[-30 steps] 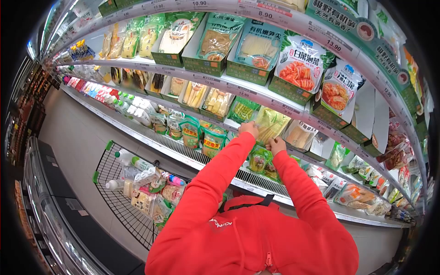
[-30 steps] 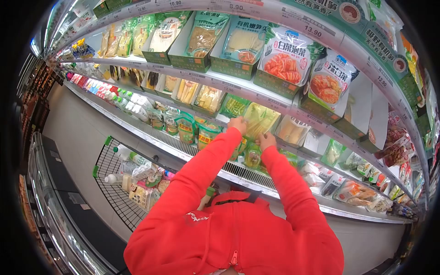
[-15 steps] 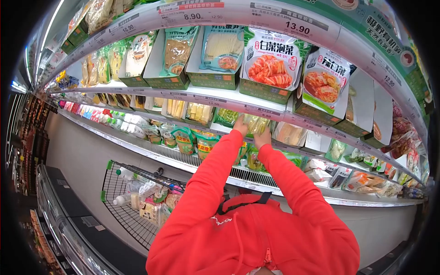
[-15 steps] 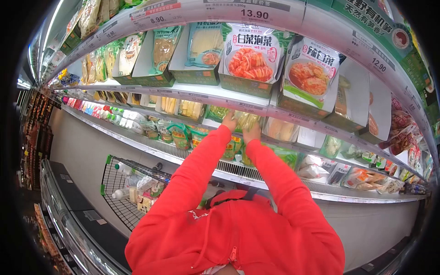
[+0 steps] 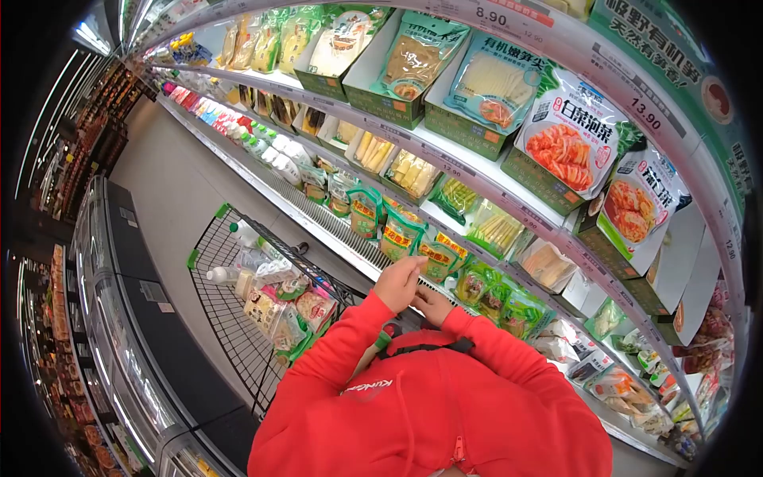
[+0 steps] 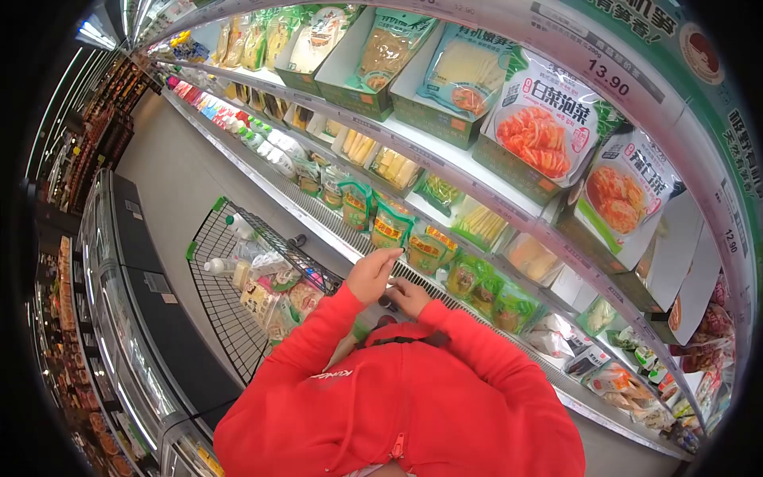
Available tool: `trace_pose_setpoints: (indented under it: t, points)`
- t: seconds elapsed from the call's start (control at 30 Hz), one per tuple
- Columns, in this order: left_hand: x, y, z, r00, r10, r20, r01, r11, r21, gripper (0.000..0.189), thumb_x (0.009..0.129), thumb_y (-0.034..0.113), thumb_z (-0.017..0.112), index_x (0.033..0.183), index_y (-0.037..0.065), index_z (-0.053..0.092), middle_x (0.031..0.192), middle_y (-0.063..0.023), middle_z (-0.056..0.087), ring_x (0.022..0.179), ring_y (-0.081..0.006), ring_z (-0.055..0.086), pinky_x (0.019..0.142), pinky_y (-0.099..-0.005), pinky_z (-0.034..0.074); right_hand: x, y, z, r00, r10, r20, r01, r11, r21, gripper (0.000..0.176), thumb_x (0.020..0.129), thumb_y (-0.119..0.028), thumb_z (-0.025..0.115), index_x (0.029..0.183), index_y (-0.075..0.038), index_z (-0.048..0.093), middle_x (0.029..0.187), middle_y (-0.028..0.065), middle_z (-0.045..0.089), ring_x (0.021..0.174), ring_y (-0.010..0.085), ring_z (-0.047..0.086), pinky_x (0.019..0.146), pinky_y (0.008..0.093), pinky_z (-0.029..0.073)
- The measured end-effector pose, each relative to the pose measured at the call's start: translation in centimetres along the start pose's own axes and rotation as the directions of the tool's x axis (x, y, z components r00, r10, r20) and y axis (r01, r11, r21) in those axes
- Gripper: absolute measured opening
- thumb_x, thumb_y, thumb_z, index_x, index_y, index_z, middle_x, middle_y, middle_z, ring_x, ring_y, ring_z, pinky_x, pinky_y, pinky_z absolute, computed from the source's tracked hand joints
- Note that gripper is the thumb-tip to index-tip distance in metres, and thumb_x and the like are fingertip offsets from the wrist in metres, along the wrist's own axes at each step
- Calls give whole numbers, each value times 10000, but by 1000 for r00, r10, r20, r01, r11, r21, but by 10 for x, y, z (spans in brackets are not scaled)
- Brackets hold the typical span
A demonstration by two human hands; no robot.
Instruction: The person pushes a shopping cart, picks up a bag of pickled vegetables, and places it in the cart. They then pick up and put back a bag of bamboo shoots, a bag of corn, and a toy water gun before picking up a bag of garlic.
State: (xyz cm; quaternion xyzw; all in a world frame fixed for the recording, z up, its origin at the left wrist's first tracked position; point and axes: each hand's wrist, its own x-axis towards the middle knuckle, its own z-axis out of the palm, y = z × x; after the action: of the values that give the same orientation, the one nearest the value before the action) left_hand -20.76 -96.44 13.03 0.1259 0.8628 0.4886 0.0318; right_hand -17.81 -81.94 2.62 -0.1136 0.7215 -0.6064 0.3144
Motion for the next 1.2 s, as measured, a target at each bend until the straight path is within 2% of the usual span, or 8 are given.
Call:
trace_pose_setpoints:
  t: [0.2,0.27,0.43,0.5,0.57,0.63,0.9,1.2]
  points:
    - [-171,-9,-68,837,-256,-484,359,924,132,182,856,42,488,986,-4,607,891,-148,639,812,-254,627,725,-314,483,11,-23,64,887,-105,449,193,969,-155,482,864,-281,508,1241,1,404,1099,237,525,1035,345,526,899,372,407]
    - [-236,-28,-81,639,-322,-698,562,815,139,161,840,42,494,945,-4,606,868,-154,626,788,-281,615,704,-330,473,17,-18,79,852,-228,471,390,877,-280,499,845,-229,515,1236,49,376,1150,238,466,1072,337,477,927,374,383]
    - [-371,-55,-89,113,-401,-909,888,451,-88,198,823,80,517,978,-12,599,925,-141,610,830,-278,591,737,-349,463,26,0,110,933,-214,288,298,910,-288,417,828,-124,502,1210,12,404,1070,178,522,902,275,551,805,356,449]
    - [-409,-87,-75,98,-447,-889,956,290,-41,243,810,128,555,1004,-13,588,986,-153,597,981,-313,536,872,-398,407,31,-3,114,949,-4,314,51,988,-143,380,830,-69,491,1197,-7,416,1008,129,558,771,210,584,713,323,481]
    - [-412,-94,-67,272,-417,-867,940,310,145,323,802,223,591,1030,-7,583,1155,-183,530,1179,-356,381,1012,-454,266,30,-1,118,957,-48,287,73,994,-77,340,837,-9,462,1176,-18,431,937,72,580,641,120,562,611,264,478]
    - [-398,-98,-67,267,-452,-851,940,318,126,338,811,294,592,1048,54,593,1159,-126,543,1173,-325,388,1008,-416,267,34,5,119,961,10,278,20,994,-105,308,853,-18,451,1160,-12,444,954,76,584,651,117,569,603,257,473]
    - [-378,-121,-91,158,-660,-735,959,281,-47,251,872,352,481,943,161,626,1085,12,581,1123,-254,404,878,-725,112,41,-34,129,960,-254,117,279,872,-402,252,867,-113,500,1092,-6,529,880,141,631,738,245,627,672,338,481]
    - [-360,-141,-122,136,-678,-722,956,280,-84,262,877,333,459,898,152,646,1014,3,617,1066,-251,440,873,-739,83,72,-74,144,927,-370,-51,277,773,-570,207,878,-209,482,915,-58,619,798,159,621,728,329,608,655,386,475]
